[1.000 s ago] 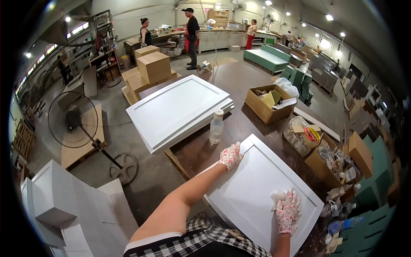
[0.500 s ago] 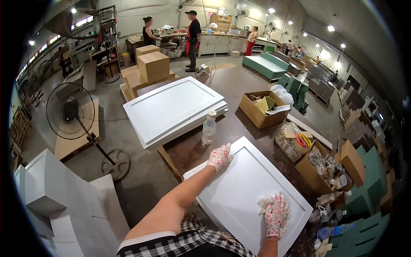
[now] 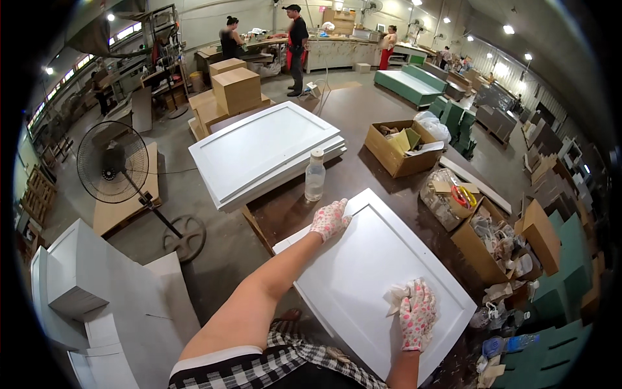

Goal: The person cleans a white cabinet panel with a cloth, wiping the flat surfaces and along the raised decorative edges. They lift the panel, wipe the underside and sides, and then place it onto a stack of panels.

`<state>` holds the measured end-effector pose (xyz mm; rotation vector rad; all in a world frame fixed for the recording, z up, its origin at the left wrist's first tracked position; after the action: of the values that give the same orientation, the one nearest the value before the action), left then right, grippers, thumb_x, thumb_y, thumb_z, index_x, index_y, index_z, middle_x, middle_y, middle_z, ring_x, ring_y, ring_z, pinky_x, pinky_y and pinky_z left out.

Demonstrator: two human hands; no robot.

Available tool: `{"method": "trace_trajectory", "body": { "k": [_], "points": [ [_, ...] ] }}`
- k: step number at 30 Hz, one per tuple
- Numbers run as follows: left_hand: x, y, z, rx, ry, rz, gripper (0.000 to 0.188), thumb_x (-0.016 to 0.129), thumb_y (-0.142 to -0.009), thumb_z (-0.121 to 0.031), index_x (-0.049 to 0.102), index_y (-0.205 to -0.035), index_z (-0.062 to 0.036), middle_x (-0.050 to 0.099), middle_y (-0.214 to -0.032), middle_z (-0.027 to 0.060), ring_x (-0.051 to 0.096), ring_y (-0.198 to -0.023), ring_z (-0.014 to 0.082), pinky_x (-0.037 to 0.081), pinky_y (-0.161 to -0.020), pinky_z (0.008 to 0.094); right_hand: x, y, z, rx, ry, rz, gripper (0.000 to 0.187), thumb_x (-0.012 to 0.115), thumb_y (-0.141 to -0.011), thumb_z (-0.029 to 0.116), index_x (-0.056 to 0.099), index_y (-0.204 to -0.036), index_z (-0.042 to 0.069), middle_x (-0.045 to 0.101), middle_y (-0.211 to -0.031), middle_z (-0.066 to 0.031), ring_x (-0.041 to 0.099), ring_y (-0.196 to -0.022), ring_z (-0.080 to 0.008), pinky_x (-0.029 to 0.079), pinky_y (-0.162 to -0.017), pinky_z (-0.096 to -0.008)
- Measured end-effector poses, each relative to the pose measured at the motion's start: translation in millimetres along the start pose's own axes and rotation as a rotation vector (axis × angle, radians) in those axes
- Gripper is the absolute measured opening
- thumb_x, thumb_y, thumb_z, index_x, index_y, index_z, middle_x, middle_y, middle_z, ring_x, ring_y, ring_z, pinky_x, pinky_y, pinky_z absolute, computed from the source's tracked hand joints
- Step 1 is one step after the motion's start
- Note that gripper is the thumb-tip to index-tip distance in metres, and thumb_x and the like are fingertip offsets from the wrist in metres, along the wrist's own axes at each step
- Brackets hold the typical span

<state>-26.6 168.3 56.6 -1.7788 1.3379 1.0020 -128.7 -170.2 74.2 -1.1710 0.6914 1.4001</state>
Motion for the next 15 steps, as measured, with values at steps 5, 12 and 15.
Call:
{"method": "trace_trajectory", "body": {
  "k": [5,12,15],
  "points": [
    [-3.3,-6.4,-7.0,0.014,0.002,0.041,0.061,0.055,-0.090,-0.038,0.041,-0.139,-0.0031,0.054,-0.131,0.0186,0.054,-0.119,0.0324,0.042,-0.101,0.0396,12.4,-2.2,-14.0,0.026,0.023,-0.034,0.056,0.061,-0.082,0.023,0.050,-0.136,0.012,0.045,-0.142,-0.0078,0.040,-0.130,-0.0297,0.030,-0.112,-0.0441],
    [-6.8,-22.3,50.6,-0.099,1.047,0.282,0.038,0.062,-0.091,-0.026,0.061,-0.117,0.0019,0.065,-0.112,0.0091,0.059,-0.102,0.0193,0.046,-0.090,0.0286,20.2,3.1,-8.8,0.050,0.166,-0.041,0.056,0.059,-0.083,0.024,0.048,-0.137,0.013,0.045,-0.141,-0.0082,0.039,-0.131,-0.0313,0.029,-0.110,-0.0446],
    [0.9,-25.6,125.3,0.043,0.793,0.164,0.039,0.064,-0.089,-0.029,0.062,-0.113,0.0017,0.064,-0.109,0.0109,0.061,-0.093,0.0188,0.050,-0.081,0.0298,22.9,-2.3,-11.8,-0.023,0.058,-0.104,0.058,0.059,-0.083,0.026,0.047,-0.138,0.015,0.046,-0.141,-0.0101,0.039,-0.131,-0.0315,0.029,-0.110,-0.0469]
  ]
}}
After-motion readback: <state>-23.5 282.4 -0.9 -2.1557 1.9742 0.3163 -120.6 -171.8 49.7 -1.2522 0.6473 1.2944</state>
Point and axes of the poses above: each hand's wrist, its own y-axis away from the middle knuckle, its own x-axis out of the palm, z = x × y, the point moved 1 cm from there along -y, towards the middle knuckle
